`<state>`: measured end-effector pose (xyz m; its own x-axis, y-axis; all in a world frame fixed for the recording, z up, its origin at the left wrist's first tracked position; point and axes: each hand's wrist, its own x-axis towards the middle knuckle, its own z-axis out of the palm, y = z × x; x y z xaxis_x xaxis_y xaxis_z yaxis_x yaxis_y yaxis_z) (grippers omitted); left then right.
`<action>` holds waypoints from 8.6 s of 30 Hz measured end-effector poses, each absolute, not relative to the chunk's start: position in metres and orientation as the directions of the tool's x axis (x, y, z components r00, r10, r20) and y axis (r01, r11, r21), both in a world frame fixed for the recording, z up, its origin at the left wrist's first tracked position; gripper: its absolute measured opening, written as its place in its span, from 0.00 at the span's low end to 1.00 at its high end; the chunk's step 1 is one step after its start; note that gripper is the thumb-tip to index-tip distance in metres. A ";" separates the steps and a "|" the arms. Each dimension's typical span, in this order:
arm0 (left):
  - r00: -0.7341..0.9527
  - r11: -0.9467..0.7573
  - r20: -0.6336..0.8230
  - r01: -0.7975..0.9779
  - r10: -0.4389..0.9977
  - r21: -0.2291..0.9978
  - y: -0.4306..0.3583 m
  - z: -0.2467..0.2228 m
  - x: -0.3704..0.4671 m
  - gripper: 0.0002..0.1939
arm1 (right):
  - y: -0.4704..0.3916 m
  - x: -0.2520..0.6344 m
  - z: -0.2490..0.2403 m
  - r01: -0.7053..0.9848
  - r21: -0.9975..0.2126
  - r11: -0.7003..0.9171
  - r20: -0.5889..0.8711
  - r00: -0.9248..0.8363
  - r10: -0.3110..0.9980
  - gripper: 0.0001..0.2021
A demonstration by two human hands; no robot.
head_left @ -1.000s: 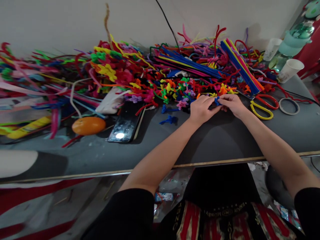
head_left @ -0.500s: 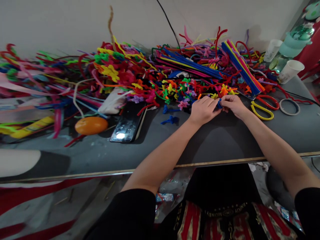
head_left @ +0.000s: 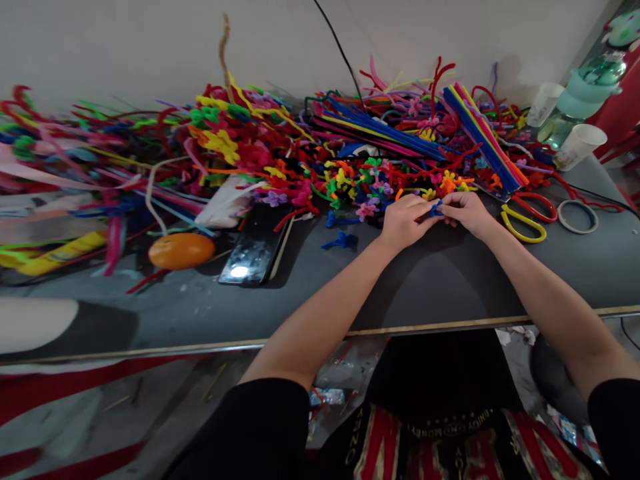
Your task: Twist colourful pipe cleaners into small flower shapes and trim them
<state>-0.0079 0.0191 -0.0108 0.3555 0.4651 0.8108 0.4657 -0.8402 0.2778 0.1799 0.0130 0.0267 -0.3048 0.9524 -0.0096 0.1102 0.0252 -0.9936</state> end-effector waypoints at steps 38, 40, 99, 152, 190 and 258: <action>0.074 -0.491 0.498 0.337 0.864 0.803 0.009 0.002 0.005 0.08 | 0.006 0.174 0.021 0.224 -0.954 0.199 0.195 -0.042 0.980 0.14; 0.084 -0.521 0.529 0.359 0.844 0.774 0.005 0.004 0.006 0.09 | 0.006 0.174 0.020 0.231 -0.954 0.191 0.188 -0.032 0.982 0.13; 0.084 -0.251 0.248 0.026 0.965 0.968 0.013 -0.002 0.010 0.09 | 0.005 0.177 0.020 0.329 -0.887 0.324 0.328 -0.044 0.944 0.09; 0.132 -0.497 0.483 0.348 0.866 0.795 0.003 0.014 0.002 0.08 | 0.002 0.176 0.022 0.309 -0.914 0.262 0.254 -0.065 0.965 0.11; 0.269 -0.091 0.147 -0.212 0.952 0.973 0.019 0.003 -0.002 0.20 | -0.003 0.175 0.037 0.128 -0.979 0.158 0.125 -0.237 0.963 0.21; 0.079 -0.485 0.479 0.091 0.874 0.870 0.010 0.005 0.001 0.15 | 0.002 0.174 0.030 -0.036 -0.961 0.274 0.276 -0.167 0.946 0.16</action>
<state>0.0007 0.0096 0.0050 0.0790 0.8740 0.4794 0.0907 -0.4852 0.8697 0.1738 0.0017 0.0304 -0.1673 0.9463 0.2765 -0.0359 0.2744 -0.9609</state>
